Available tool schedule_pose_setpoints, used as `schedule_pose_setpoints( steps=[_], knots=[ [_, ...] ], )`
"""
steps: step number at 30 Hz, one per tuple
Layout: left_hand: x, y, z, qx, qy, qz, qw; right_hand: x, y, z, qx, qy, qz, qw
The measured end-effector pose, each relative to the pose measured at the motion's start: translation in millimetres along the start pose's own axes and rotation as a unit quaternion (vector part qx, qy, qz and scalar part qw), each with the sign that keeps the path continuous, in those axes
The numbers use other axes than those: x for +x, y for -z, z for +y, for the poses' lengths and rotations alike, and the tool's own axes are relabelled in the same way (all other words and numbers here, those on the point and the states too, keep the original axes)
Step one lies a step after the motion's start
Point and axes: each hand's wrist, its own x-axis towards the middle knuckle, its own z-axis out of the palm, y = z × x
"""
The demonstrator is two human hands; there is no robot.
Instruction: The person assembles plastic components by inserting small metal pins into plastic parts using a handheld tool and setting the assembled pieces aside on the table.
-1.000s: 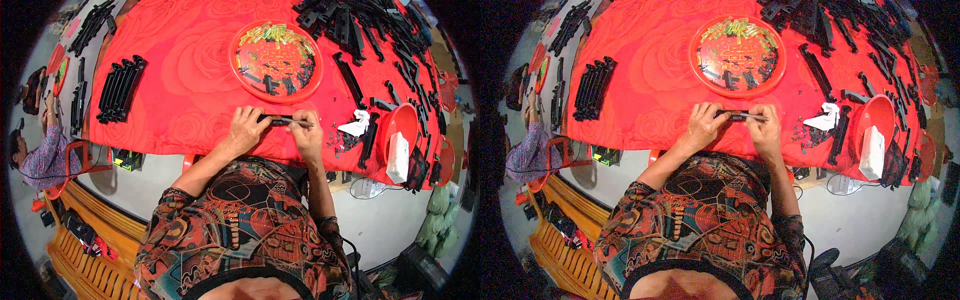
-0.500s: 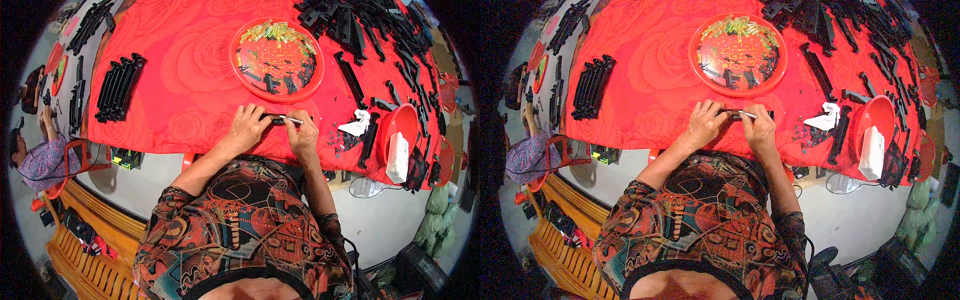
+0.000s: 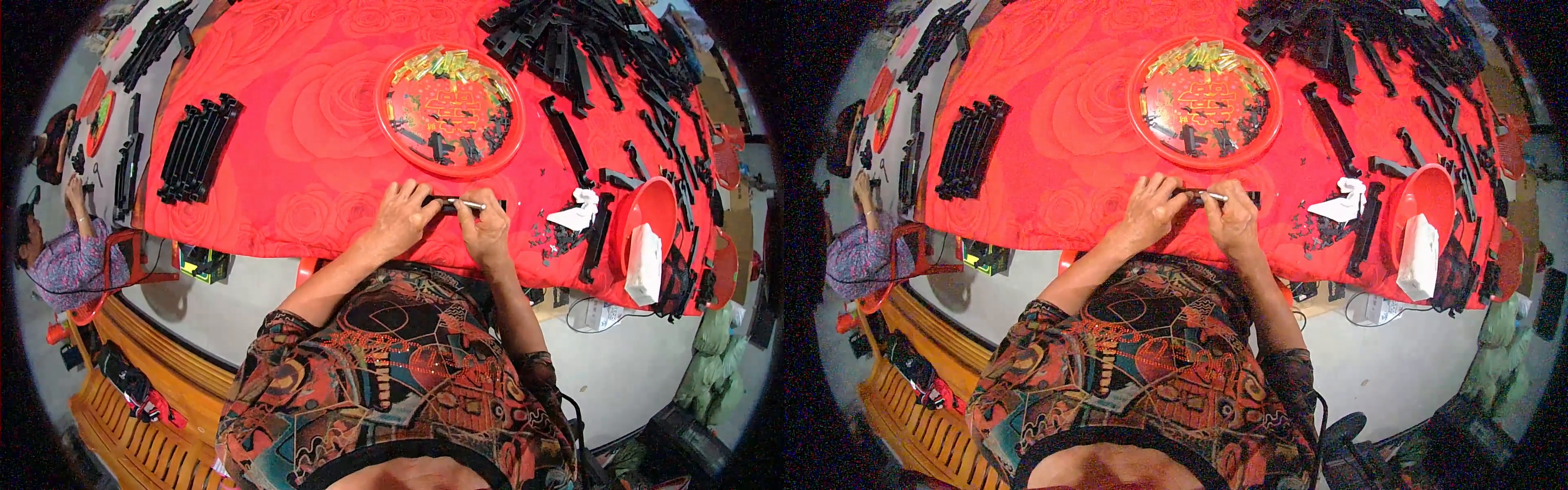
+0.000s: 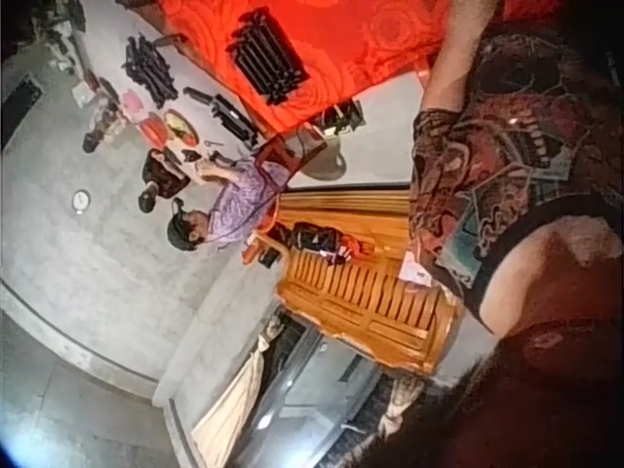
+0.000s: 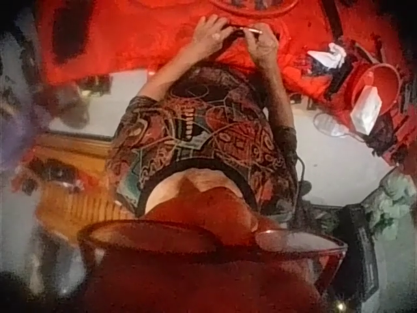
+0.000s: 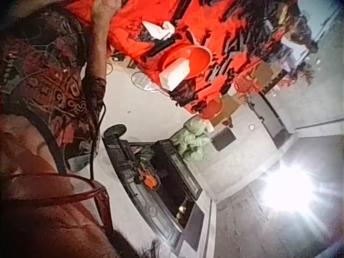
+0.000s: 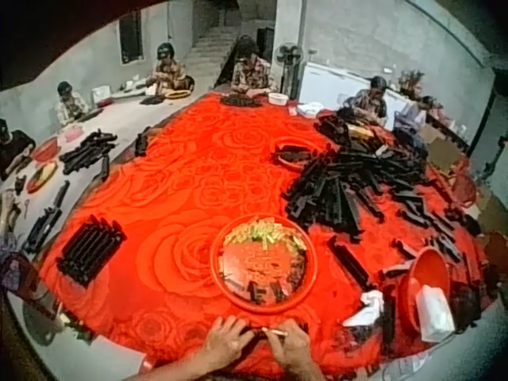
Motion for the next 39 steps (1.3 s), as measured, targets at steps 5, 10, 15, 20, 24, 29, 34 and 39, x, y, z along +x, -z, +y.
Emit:
schedule_pose_setpoints(
  steps=[5, 10, 15, 20, 24, 29, 34, 39],
  knots=[
    [-1.4, 0.7, 0.1, 0.009, 0.003, -0.005, 1.0, 1.2, 3.5, 4.8, 0.024, -0.028, -0.015, 0.999],
    [-4.1, -0.4, -2.0, 0.002, -0.011, -0.002, 1.0, 23.7, 17.2, -3.4, 0.149, -0.123, 0.034, 0.98],
    [1.5, 14.4, 6.4, -0.02, -0.032, 0.069, 0.997, 70.4, 6.4, 10.9, -0.021, -0.07, -0.012, 0.997],
    [-9.6, 26.4, -0.1, -0.047, -0.004, 0.123, 0.991, 93.8, -24.5, 9.2, -0.236, -0.102, -0.13, 0.958],
    [-16.8, 28.4, -7.7, -0.06, 0.022, 0.123, 0.99, 104.9, -29.2, 9.9, -0.266, -0.137, -0.162, 0.94],
    [-14.6, 28.9, -6.8, -0.067, 0.028, 0.144, 0.987, 110.7, -30.0, 21.1, -0.253, -0.161, -0.192, 0.935],
    [-12.8, 31.1, -8.6, -0.071, 0.032, 0.166, 0.983, 113.1, -17.5, 35.6, -0.191, -0.186, -0.112, 0.957],
    [-13.7, 27.6, -10.4, -0.083, 0.043, 0.172, 0.981, 109.0, -22.5, 9.2, -0.233, -0.17, -0.114, 0.951]
  ],
)
